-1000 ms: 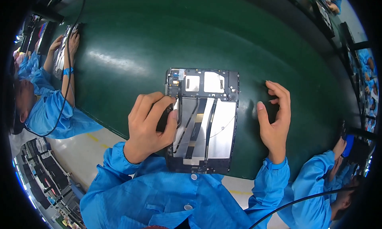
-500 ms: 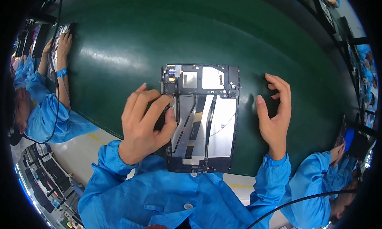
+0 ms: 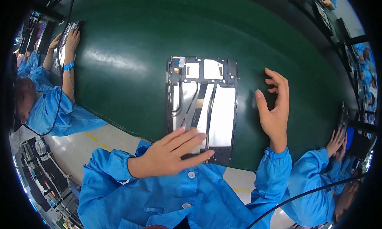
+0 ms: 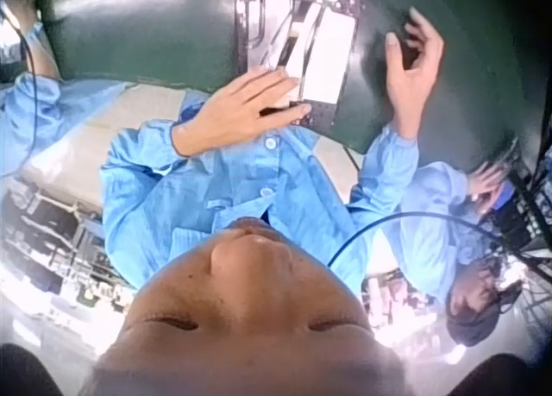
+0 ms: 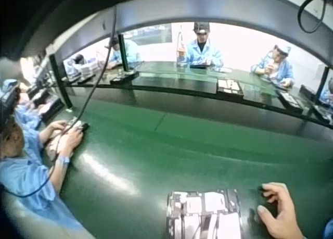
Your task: The person assembles electronic devices on an assembly line by taking a chassis from the conveyor, connecting and pressing internal cables and components into place by hand, and setting the unit onto the upper conveyor rack.
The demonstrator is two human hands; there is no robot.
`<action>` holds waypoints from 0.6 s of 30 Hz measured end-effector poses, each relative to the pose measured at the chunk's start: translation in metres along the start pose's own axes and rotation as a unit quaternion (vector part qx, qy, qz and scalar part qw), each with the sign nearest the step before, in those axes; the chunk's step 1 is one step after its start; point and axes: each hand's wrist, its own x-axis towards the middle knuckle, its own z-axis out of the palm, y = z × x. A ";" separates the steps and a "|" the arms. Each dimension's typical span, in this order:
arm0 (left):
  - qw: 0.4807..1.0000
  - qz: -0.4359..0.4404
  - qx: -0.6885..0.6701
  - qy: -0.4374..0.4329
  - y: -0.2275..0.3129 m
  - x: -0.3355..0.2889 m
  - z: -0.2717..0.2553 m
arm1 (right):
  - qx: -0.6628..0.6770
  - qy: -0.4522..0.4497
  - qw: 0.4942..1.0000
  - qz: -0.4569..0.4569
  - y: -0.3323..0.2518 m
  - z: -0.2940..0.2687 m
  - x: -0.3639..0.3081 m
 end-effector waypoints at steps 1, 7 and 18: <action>1.000 -0.001 -0.001 0.003 -0.004 0.003 -0.005 | -0.001 0.003 1.000 0.000 0.001 0.000 0.000; 0.989 -0.104 -0.051 0.096 -0.064 0.006 -0.034 | 0.023 0.007 1.000 -0.013 -0.001 0.003 0.002; 0.940 -0.215 0.148 0.218 -0.226 -0.015 -0.091 | 0.005 0.000 0.999 -0.036 -0.010 -0.001 -0.003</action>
